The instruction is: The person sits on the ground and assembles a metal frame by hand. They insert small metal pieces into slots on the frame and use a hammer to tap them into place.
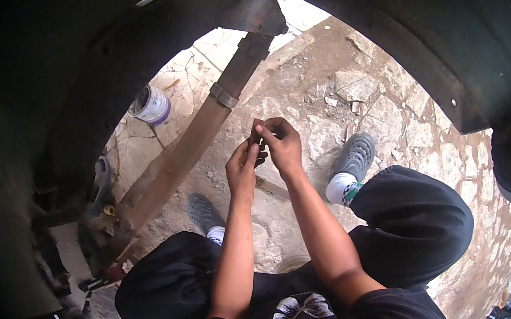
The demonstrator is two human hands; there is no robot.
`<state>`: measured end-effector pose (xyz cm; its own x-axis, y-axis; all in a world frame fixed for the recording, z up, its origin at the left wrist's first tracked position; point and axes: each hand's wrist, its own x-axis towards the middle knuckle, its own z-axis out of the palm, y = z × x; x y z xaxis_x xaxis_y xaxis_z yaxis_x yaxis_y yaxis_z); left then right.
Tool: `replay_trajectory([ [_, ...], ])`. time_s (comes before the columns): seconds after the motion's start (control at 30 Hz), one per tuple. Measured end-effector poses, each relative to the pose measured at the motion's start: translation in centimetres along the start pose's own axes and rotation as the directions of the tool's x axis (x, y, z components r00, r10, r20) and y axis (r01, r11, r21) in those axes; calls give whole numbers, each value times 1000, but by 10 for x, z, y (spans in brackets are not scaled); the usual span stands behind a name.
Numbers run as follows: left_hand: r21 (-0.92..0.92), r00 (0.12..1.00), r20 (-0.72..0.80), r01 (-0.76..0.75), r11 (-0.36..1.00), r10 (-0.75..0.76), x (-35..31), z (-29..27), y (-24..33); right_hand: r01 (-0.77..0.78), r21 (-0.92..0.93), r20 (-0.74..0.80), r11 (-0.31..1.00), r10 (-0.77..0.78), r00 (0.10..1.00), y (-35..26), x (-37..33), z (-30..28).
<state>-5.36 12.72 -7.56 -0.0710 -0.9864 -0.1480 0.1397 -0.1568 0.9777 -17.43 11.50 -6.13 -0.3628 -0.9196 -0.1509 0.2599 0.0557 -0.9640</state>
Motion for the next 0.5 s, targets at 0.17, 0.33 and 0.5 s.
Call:
replay_trajectory([
  [0.17,666,918,68,-333,667,391,7,-4,26,-34,-13,-26,999,34,999,0,4,-7],
  [0.33,662,877,77,-400,634,473,6,-21,38,-127,-20,131,992,129,983,-7,1,0],
  [0.5,595,949,36,-272,756,313,7,-23,54,-172,81,263,982,145,954,-18,2,-1],
])
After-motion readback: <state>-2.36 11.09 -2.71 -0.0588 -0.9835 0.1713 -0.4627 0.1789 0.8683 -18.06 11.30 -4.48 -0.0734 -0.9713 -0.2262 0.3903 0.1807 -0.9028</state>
